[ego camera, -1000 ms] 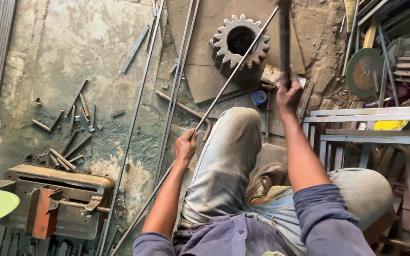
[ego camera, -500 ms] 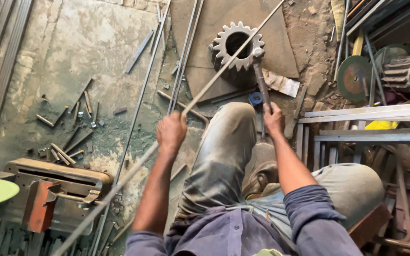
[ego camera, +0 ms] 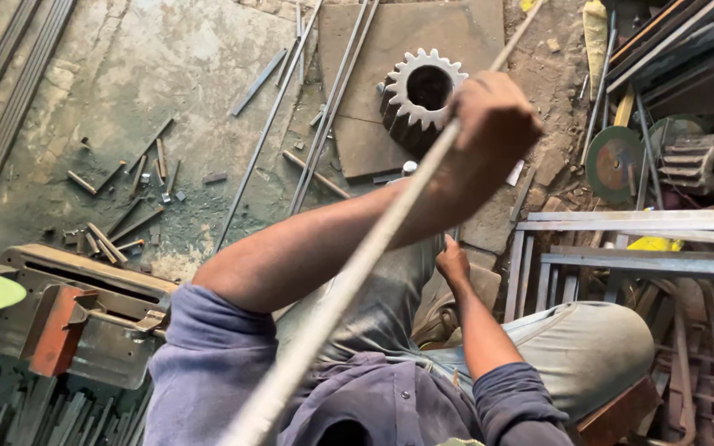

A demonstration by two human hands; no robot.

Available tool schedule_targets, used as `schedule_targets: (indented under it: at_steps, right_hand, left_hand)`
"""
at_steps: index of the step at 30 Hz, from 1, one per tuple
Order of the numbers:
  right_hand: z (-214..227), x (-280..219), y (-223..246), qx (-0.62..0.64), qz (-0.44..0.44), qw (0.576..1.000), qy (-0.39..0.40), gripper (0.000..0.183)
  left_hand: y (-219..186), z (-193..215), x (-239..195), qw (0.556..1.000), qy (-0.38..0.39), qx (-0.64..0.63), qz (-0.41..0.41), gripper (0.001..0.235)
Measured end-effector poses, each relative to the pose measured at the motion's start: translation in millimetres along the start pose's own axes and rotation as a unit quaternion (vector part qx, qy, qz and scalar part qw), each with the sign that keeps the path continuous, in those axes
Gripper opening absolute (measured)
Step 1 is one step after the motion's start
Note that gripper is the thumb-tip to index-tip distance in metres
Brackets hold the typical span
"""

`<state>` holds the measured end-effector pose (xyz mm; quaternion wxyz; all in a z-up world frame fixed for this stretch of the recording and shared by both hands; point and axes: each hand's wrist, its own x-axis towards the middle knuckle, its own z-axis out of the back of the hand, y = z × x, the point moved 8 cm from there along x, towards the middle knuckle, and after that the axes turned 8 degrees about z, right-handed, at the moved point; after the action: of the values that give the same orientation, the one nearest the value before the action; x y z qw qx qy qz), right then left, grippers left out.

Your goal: The person uses a large metal gear as a jig to bend and straighten metal rods by hand and with a hammer, handling one rod at a time.

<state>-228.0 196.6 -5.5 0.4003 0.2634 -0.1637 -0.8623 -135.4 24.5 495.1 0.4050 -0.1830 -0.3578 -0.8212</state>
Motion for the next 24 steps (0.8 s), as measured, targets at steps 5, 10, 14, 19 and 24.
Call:
schedule_targets:
  at_steps: [5,10,14,19,24]
  right_hand:
    - [5,-4,-1,0.075,0.027,0.996,0.027,0.031]
    - [-14,-11,-10,0.214,-0.099,0.968,0.087,0.027]
    - [-22,-11,-7,0.322,-0.107,0.935,0.106,0.015]
    - [-26,-7,-16,0.431,-0.194,0.878,0.072,0.037]
    - [-20,-3,-21,0.478,-0.199,0.855,0.002,0.047]
  left_hand:
    - [-39,14,0,0.999,-0.008,0.034,-0.002,0.004]
    - [-33,-2,-17,0.998,0.015,-0.052,0.018,0.007]
    - [17,-55,-68,0.960,0.057,-0.252,0.104,0.012]
    - [73,-188,-211,0.853,0.305,-0.360,0.222,0.008]
    - [69,-248,-375,0.746,0.446,-0.381,0.317,0.030]
